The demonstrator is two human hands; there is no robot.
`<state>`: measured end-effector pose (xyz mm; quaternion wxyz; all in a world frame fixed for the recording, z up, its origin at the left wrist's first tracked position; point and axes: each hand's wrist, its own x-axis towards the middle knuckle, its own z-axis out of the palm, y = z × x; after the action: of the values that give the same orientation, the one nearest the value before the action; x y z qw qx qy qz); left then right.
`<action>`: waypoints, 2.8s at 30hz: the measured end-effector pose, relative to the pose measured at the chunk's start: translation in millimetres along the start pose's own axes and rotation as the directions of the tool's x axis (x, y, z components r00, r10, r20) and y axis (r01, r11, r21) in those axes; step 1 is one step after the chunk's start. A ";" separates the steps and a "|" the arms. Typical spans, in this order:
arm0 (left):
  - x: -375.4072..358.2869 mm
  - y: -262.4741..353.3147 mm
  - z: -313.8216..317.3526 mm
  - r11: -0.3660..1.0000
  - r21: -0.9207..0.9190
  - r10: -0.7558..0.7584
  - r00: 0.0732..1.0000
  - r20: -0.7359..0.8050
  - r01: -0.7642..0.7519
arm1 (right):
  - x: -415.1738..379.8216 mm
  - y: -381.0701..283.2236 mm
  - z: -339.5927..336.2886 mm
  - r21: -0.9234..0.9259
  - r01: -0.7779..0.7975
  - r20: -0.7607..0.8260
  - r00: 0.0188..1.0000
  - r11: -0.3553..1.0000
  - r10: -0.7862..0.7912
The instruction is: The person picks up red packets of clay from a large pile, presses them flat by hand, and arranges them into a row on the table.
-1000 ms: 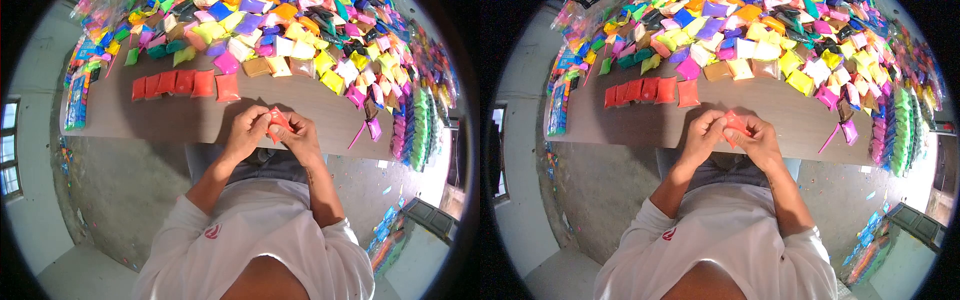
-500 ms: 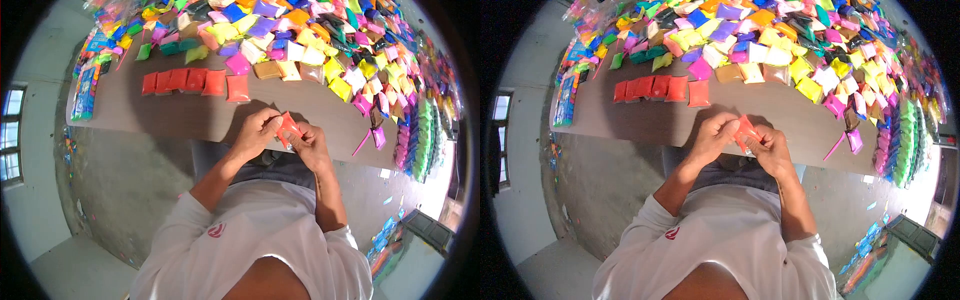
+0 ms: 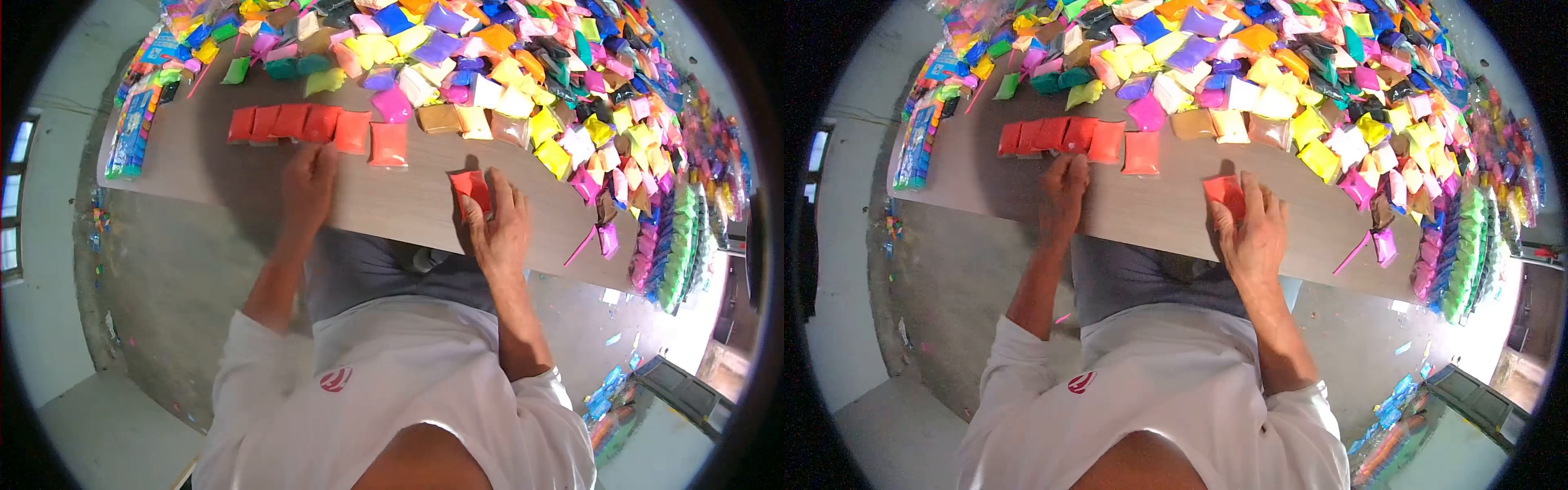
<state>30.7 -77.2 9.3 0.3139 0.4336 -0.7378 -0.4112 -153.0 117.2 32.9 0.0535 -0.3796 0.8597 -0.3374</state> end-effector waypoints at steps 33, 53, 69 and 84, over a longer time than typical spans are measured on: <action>-18.3 -13.3 17.0 0.858 0.381 0.400 0.914 -0.074 -0.345 | 30.0 -1.6 59.2 -0.015 0.624 -0.066 0.779 0.782 -0.623; -19.2 -10.1 15.8 0.837 0.417 0.423 0.903 -0.080 -0.355 | 47.5 -41.4 73.9 0.067 0.601 -0.045 0.800 0.797 -0.599; -19.2 -9.1 13.4 0.858 0.292 0.472 0.874 -0.118 -0.423 | 58.7 -60.8 69.6 -0.005 0.709 0.029 0.705 0.705 -0.709; -19.3 -12.7 14.4 0.856 0.265 0.492 0.856 -0.157 -0.444 | 99.6 -85.8 120.8 0.031 0.887 0.295 0.433 0.461 -0.852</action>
<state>32.0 -58.7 -10.7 0.4343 0.3145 -0.8230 -0.1875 -128.4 -58.1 9.9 -0.0366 -0.8123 0.5447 -0.2052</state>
